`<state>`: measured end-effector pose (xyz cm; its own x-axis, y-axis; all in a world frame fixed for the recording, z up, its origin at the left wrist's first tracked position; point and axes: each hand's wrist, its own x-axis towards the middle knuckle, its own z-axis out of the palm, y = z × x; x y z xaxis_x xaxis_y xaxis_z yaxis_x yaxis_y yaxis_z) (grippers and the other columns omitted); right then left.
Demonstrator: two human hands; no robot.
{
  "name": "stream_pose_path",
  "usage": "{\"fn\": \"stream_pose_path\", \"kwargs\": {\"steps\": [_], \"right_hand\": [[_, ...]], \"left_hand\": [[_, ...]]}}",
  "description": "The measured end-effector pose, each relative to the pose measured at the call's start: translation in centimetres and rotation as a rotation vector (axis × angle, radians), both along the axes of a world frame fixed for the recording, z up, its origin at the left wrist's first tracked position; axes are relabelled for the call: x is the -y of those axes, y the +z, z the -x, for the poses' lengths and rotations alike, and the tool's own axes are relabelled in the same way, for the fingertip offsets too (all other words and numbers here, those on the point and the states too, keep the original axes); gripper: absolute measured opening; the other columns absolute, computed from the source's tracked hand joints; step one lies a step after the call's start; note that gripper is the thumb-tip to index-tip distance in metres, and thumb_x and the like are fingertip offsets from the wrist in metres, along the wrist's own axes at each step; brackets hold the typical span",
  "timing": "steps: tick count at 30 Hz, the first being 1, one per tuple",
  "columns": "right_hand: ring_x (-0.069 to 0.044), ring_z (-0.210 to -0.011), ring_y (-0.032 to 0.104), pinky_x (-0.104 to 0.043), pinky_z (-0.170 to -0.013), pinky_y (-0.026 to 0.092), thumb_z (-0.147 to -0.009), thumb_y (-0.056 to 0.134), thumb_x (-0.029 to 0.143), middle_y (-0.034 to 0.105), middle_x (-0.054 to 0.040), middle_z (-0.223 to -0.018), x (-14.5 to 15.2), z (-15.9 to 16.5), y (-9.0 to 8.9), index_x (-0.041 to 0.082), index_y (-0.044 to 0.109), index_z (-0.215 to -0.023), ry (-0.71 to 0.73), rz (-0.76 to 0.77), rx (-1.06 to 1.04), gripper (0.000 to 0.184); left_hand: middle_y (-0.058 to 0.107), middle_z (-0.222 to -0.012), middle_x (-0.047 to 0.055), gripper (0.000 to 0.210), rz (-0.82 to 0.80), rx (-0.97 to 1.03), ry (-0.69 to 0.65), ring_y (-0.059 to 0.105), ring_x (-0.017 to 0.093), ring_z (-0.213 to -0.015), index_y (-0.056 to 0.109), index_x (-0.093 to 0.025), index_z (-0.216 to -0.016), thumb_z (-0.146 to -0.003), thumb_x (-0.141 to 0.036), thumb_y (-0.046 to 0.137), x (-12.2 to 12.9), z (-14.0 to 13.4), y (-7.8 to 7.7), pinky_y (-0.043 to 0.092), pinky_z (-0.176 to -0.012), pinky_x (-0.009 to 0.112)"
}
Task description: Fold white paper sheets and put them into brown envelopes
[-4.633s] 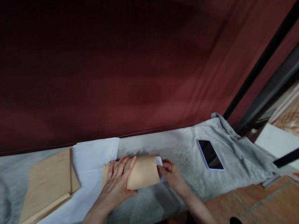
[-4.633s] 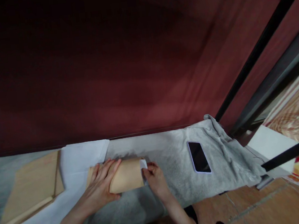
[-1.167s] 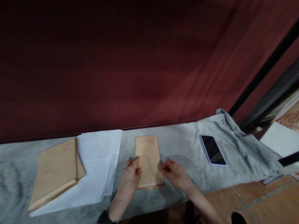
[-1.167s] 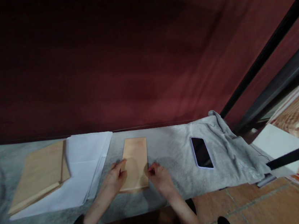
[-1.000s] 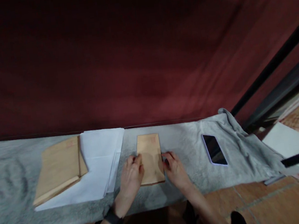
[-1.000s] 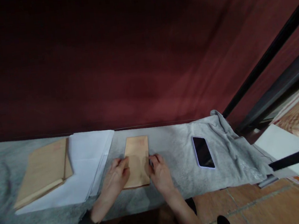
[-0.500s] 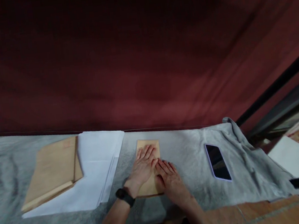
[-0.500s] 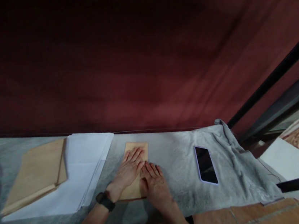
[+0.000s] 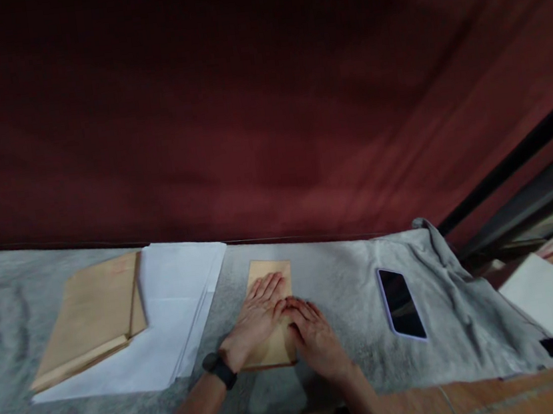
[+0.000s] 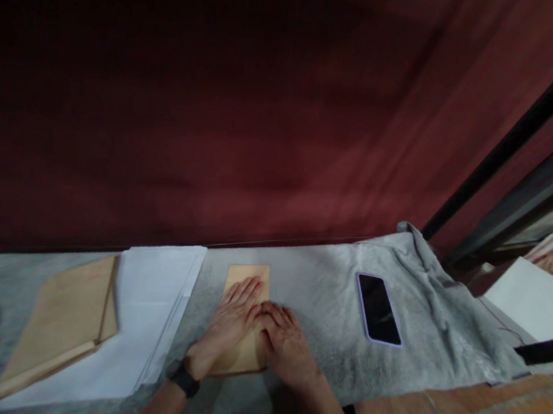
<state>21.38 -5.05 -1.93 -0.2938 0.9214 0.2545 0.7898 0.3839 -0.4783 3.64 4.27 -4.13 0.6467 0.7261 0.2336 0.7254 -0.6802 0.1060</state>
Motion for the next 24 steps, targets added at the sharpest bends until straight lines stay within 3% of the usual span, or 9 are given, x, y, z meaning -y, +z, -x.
{"fn": "stream_pose_path", "kwargs": {"steps": [6,17,24], "right_hand": [[-0.020,-0.138,0.047,-0.046,-0.118,0.038,-0.094,0.046,0.010,0.056,-0.0076,-0.146,0.1,-0.3,-0.6,0.021,0.054,-0.133,-0.019,-0.008,0.018,0.041],[-0.022,-0.137,0.049,-0.047,-0.117,0.039,-0.098,0.043,0.015,0.056,-0.0100,-0.145,0.3,-0.3,-0.7,0.020,0.053,-0.138,-0.023,-0.042,0.058,0.042],[-0.022,-0.137,0.049,-0.047,-0.117,0.040,-0.099,0.041,0.016,0.057,-0.0107,-0.145,0.3,-0.1,-0.7,0.019,0.053,-0.137,-0.013,-0.061,0.048,0.040]], "left_hand": [[0.033,-0.163,0.009,0.056,0.054,0.017,-0.045,0.027,0.019,-0.151,0.032,-0.017,-0.156,-0.106,-0.042,0.025,1.5,1.5,-0.2,0.019,-0.125,0.041],[0.028,-0.165,0.006,0.055,0.252,0.010,-0.119,0.021,0.017,-0.153,0.027,-0.021,-0.158,-0.107,-0.042,0.025,4.9,3.9,1.8,0.015,-0.126,0.037],[0.028,-0.165,0.003,0.056,0.398,0.049,-0.183,0.023,0.019,-0.153,0.026,-0.028,-0.158,-0.105,-0.042,0.038,6.8,6.3,2.4,0.018,-0.125,0.041]]}}
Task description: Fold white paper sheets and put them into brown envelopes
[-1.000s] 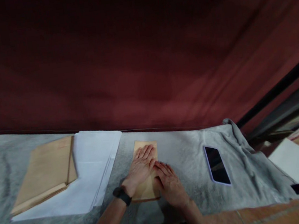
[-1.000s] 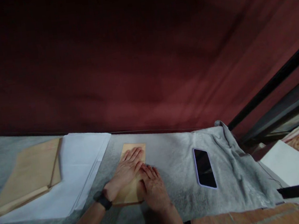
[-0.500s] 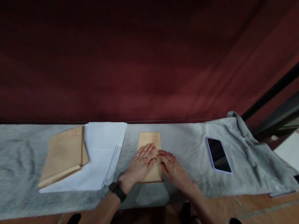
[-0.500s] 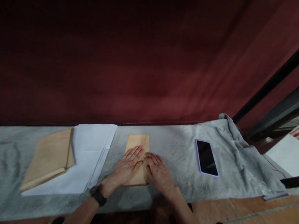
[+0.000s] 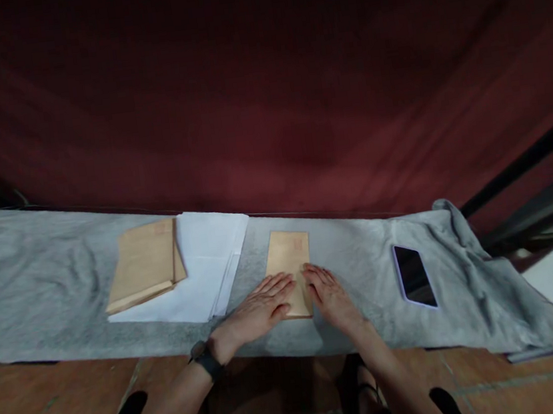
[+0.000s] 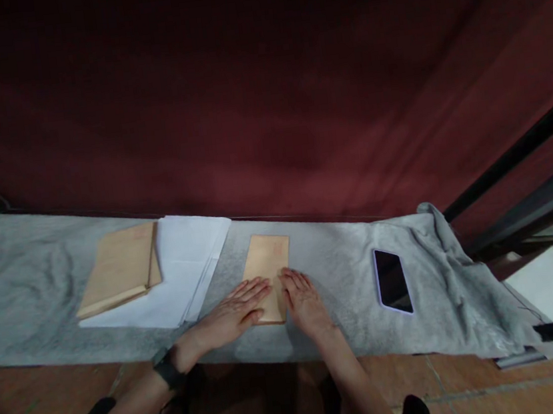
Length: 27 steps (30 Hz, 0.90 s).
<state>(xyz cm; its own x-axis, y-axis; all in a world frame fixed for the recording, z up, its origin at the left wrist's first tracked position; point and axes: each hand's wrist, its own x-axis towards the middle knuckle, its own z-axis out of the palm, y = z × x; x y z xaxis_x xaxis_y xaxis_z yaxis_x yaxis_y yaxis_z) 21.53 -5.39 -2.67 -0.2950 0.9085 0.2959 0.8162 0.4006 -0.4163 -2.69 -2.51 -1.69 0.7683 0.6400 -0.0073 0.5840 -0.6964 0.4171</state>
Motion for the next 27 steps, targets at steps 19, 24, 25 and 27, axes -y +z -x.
{"fn": "stream_pose_path", "kwargs": {"steps": [19,24,25,27], "right_hand": [[-0.020,-0.140,0.047,-0.044,-0.119,0.037,-0.101,0.042,0.023,0.054,-0.0093,-0.148,-1.8,2.4,0.2,0.019,0.054,-0.141,0.024,0.003,0.028,0.042],[-0.022,-0.144,0.041,-0.045,-0.120,0.034,-0.105,0.035,0.031,0.045,-0.0100,-0.156,-3.3,3.5,-0.3,0.017,0.049,-0.147,-0.009,0.023,0.064,0.046],[-0.022,-0.145,0.040,-0.045,-0.121,0.032,-0.105,0.035,0.032,0.043,-0.0095,-0.157,-3.6,3.5,-0.4,0.018,0.047,-0.149,-0.025,0.024,0.072,0.047],[-0.021,-0.146,0.038,-0.045,-0.122,0.030,-0.105,0.035,0.032,0.040,-0.0089,-0.159,-4.4,3.3,-0.6,0.019,0.042,-0.152,-0.064,0.016,0.091,0.049]], "left_hand": [[0.066,-0.134,0.004,0.033,-0.070,0.141,0.087,0.058,0.020,-0.127,0.063,-0.024,-0.130,-0.101,-0.024,0.046,1.0,-0.7,2.9,0.045,-0.111,0.038],[0.040,-0.159,0.013,0.059,-0.190,0.011,0.092,0.036,0.025,-0.147,0.037,-0.018,-0.153,-0.099,-0.039,0.051,1.0,-1.0,0.4,0.034,-0.120,0.046],[0.037,-0.161,0.012,0.061,-0.192,-0.006,0.076,0.033,0.025,-0.149,0.033,-0.019,-0.155,-0.100,-0.039,0.049,1.1,-0.8,0.3,0.032,-0.121,0.046],[0.030,-0.164,0.009,0.063,-0.176,-0.025,0.038,0.027,0.024,-0.151,0.026,-0.023,-0.158,-0.101,-0.036,0.048,1.3,-0.5,0.4,0.028,-0.123,0.045]]}}
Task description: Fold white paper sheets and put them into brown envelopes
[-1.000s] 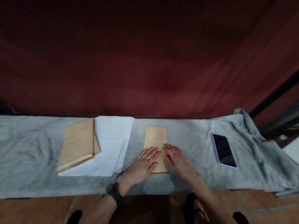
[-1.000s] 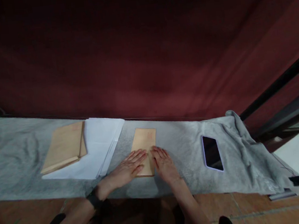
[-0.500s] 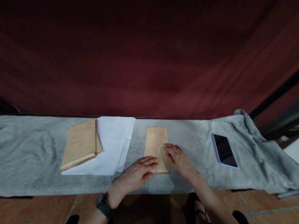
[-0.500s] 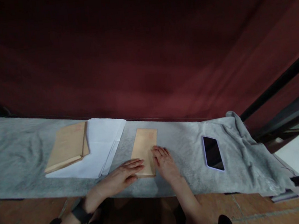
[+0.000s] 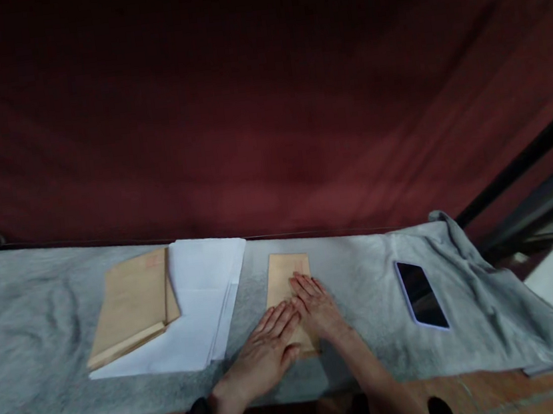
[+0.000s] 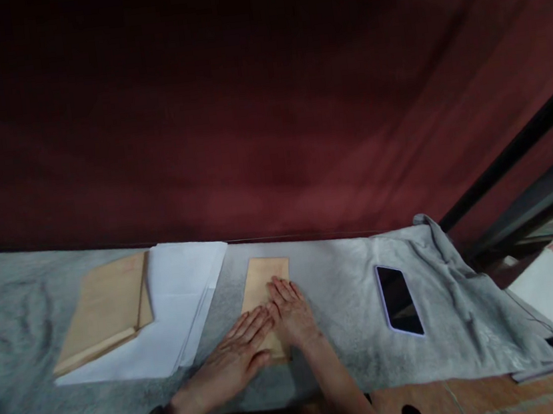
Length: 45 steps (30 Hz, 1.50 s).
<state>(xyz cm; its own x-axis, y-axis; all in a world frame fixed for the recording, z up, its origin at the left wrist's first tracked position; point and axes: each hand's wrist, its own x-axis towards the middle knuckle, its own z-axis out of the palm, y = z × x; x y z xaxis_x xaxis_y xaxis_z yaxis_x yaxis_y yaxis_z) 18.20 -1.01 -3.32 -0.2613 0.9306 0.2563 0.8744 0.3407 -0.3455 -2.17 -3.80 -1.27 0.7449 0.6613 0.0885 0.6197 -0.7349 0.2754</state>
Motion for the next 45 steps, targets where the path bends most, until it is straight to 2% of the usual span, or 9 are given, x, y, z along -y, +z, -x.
{"fn": "stream_pose_path", "kwargs": {"steps": [10,15,21,25,29,32,34,39,45], "right_hand": [[-0.026,-0.147,0.036,-0.051,-0.122,0.025,-0.106,0.034,0.036,0.039,-0.0137,-0.158,-2.3,-0.2,-0.9,0.013,0.037,-0.154,-0.181,-0.057,0.073,0.054],[-0.024,-0.149,0.032,-0.050,-0.123,0.023,-0.106,0.035,0.037,0.036,-0.0112,-0.160,-1.0,0.6,-0.4,0.016,0.032,-0.156,-0.052,-0.045,0.084,0.054],[-0.020,-0.150,0.030,-0.046,-0.124,0.025,-0.107,0.033,0.035,0.034,-0.0030,-0.161,-0.6,1.8,0.2,0.027,0.037,-0.154,0.153,0.019,0.084,0.048],[-0.022,-0.149,0.031,-0.046,-0.124,0.026,-0.107,0.034,0.035,0.034,-0.0074,-0.161,-2.0,2.0,0.3,0.022,0.042,-0.152,0.010,0.007,0.071,0.048],[-0.025,-0.150,0.029,-0.049,-0.123,0.025,-0.106,0.036,0.037,0.032,-0.0111,-0.161,-3.3,2.8,0.3,0.019,0.042,-0.152,-0.096,0.010,0.072,0.050],[-0.025,-0.150,0.029,-0.052,-0.123,0.023,-0.105,0.037,0.038,0.034,-0.0096,-0.160,-3.4,3.8,0.3,0.021,0.040,-0.154,-0.069,0.018,0.062,0.051],[-0.025,-0.150,0.030,-0.052,-0.124,0.022,-0.105,0.038,0.037,0.035,-0.0083,-0.160,-3.1,4.3,0.4,0.023,0.038,-0.154,-0.008,0.019,0.055,0.051],[-0.020,-0.150,0.028,-0.049,-0.126,0.021,-0.108,0.030,0.036,0.034,-0.0039,-0.161,-1.3,4.5,0.8,0.025,0.039,-0.154,0.146,0.096,0.025,0.047],[-0.014,-0.149,0.031,-0.043,-0.127,0.022,-0.109,0.026,0.035,0.038,-0.0001,-0.159,1.7,3.1,2.0,0.029,0.040,-0.152,0.285,0.176,-0.045,0.045]], "left_hand": [[0.026,-0.165,0.004,0.074,0.177,0.014,-0.089,0.024,0.022,-0.152,0.025,-0.029,-0.158,-0.093,-0.028,0.059,1.8,1.6,1.1,0.030,-0.123,0.045],[0.029,-0.164,0.004,0.070,0.128,0.037,-0.041,0.026,0.022,-0.151,0.027,-0.027,-0.157,-0.094,-0.026,0.056,3.0,1.3,1.2,0.030,-0.123,0.045],[0.044,-0.156,0.010,0.058,0.050,0.048,0.011,0.042,0.024,-0.144,0.040,-0.021,-0.151,-0.094,-0.023,0.051,3.6,0.4,1.0,0.039,-0.118,0.043],[0.048,-0.153,0.012,0.058,-0.028,0.036,0.016,0.045,0.025,-0.142,0.042,-0.017,-0.150,-0.093,-0.016,0.048,3.6,-0.3,-0.4,0.041,-0.117,0.043],[0.045,-0.154,0.014,0.063,-0.098,-0.006,0.004,0.044,0.027,-0.142,0.039,-0.015,-0.152,-0.090,-0.008,0.042,3.8,-0.6,-3.4,0.043,-0.115,0.045],[0.045,-0.155,0.013,0.071,-0.135,-0.041,0.029,0.043,0.026,-0.143,0.034,-0.017,-0.155,-0.086,-0.002,0.038,4.1,-0.7,-5.1,0.045,-0.114,0.045],[0.047,-0.153,0.013,0.067,-0.132,-0.046,0.031,0.044,0.026,-0.142,0.039,-0.017,-0.153,-0.087,-0.003,0.039,4.3,-0.7,-5.3,0.045,-0.114,0.044],[0.056,-0.145,0.017,0.050,-0.067,-0.054,0.058,0.053,0.029,-0.136,0.054,-0.013,-0.140,-0.091,-0.011,0.045,4.5,-0.7,-3.3,0.047,-0.112,0.047],[0.066,-0.132,0.012,0.041,0.002,-0.011,0.042,0.059,0.027,-0.128,0.063,-0.019,-0.127,-0.089,-0.008,0.052,3.6,-1.0,0.2,0.042,-0.114,0.045]]}}
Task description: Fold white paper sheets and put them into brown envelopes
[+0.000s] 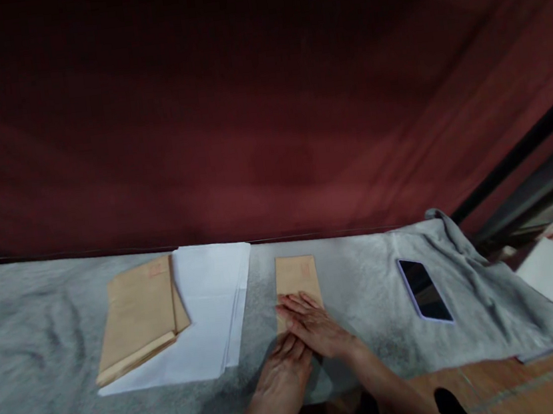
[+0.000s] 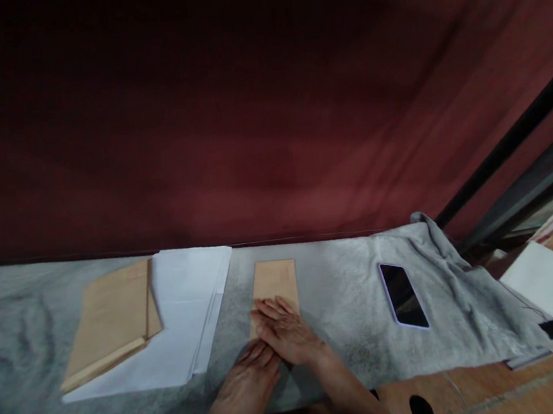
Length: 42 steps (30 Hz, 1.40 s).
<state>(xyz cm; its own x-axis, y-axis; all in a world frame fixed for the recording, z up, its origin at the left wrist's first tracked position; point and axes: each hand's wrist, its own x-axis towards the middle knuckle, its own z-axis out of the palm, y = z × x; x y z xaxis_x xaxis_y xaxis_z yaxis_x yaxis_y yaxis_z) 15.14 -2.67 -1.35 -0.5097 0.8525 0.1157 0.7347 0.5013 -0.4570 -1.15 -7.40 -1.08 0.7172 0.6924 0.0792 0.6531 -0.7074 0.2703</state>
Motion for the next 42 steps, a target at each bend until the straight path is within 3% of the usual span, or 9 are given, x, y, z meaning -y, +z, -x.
{"fn": "stream_pose_path", "kwargs": {"steps": [6,12,16,18,20,26,33,39,42], "right_hand": [[-0.014,-0.150,0.029,-0.040,-0.126,0.025,-0.110,0.025,0.035,0.033,-0.0004,-0.162,0.3,-2.2,-0.4,0.028,0.034,-0.155,-0.102,-0.042,0.032,0.047],[-0.020,-0.149,0.032,-0.044,-0.124,0.027,-0.108,0.032,0.037,0.033,-0.0065,-0.161,-1.7,-3.1,-1.6,0.019,0.033,-0.156,-0.326,-0.173,0.122,0.052],[-0.021,-0.150,0.031,-0.044,-0.124,0.026,-0.107,0.032,0.038,0.032,-0.0074,-0.162,-2.3,-3.0,-1.8,0.016,0.030,-0.157,-0.389,-0.179,0.152,0.055],[-0.021,-0.150,0.030,-0.044,-0.124,0.024,-0.107,0.032,0.038,0.031,-0.0075,-0.162,-2.1,-3.0,-1.7,0.016,0.028,-0.158,-0.381,-0.176,0.158,0.056],[-0.021,-0.150,0.030,-0.044,-0.125,0.023,-0.106,0.032,0.039,0.030,-0.0076,-0.162,-1.7,-3.0,-1.7,0.016,0.028,-0.158,-0.374,-0.169,0.159,0.057],[-0.022,-0.150,0.030,-0.046,-0.125,0.022,-0.105,0.034,0.037,0.032,-0.0088,-0.161,-0.4,-3.4,-2.0,0.015,0.030,-0.157,-0.323,-0.174,0.154,0.057],[-0.024,-0.150,0.031,-0.050,-0.124,0.023,-0.105,0.037,0.037,0.034,-0.0104,-0.160,1.2,-3.5,-2.2,0.016,0.028,-0.158,-0.258,-0.215,0.123,0.057],[-0.026,-0.150,0.028,-0.051,-0.124,0.024,-0.105,0.041,0.041,0.031,-0.0084,-0.162,3.1,-3.4,-1.6,0.019,0.027,-0.158,-0.174,-0.200,0.133,0.059],[-0.027,-0.151,0.028,-0.052,-0.124,0.024,-0.105,0.041,0.041,0.029,-0.0079,-0.163,4.1,-3.4,-1.5,0.021,0.027,-0.158,-0.133,-0.187,0.154,0.059]], "left_hand": [[0.064,-0.134,0.009,0.036,0.055,0.091,-0.003,0.055,0.027,-0.129,0.061,-0.023,-0.127,-0.092,-0.020,0.057,-1.1,-0.6,2.7,0.042,-0.113,0.045],[0.068,-0.113,0.003,0.017,0.172,0.069,-0.011,0.060,0.023,-0.112,0.067,-0.025,-0.105,-0.091,-0.019,0.059,-1.4,-1.2,4.0,0.049,-0.099,0.038],[0.071,-0.115,0.002,0.024,0.178,0.186,-0.008,0.063,0.018,-0.111,0.069,-0.025,-0.109,-0.096,-0.017,0.050,-2.7,-0.2,2.9,0.049,-0.100,0.033],[0.068,-0.129,0.006,0.037,0.124,0.205,0.028,0.062,0.018,-0.120,0.066,-0.022,-0.124,-0.097,-0.013,0.042,-3.9,0.9,2.0,0.049,-0.104,0.032],[0.060,-0.142,0.010,0.045,0.022,0.143,0.087,0.054,0.021,-0.132,0.061,-0.019,-0.133,-0.094,-0.010,0.041,-5.1,2.0,0.9,0.045,-0.111,0.038],[0.044,-0.156,0.013,0.054,-0.093,-0.018,0.063,0.038,0.021,-0.146,0.044,-0.014,-0.148,-0.095,-0.011,0.035,-6.5,3.6,-1.4,0.037,-0.119,0.040],[0.045,-0.156,0.012,0.056,-0.126,-0.023,0.042,0.037,0.019,-0.146,0.042,-0.013,-0.149,-0.094,-0.011,0.034,-6.1,3.3,-1.1,0.035,-0.119,0.038],[0.051,-0.151,0.013,0.048,-0.189,-0.004,0.126,0.045,0.026,-0.142,0.048,-0.014,-0.146,-0.102,-0.030,0.036,-6.1,2.3,-1.3,0.035,-0.118,0.048],[0.051,-0.151,0.012,0.049,-0.190,-0.026,0.144,0.043,0.026,-0.143,0.046,-0.016,-0.148,-0.103,-0.033,0.037,-6.0,1.7,-1.4,0.032,-0.119,0.047]]}}
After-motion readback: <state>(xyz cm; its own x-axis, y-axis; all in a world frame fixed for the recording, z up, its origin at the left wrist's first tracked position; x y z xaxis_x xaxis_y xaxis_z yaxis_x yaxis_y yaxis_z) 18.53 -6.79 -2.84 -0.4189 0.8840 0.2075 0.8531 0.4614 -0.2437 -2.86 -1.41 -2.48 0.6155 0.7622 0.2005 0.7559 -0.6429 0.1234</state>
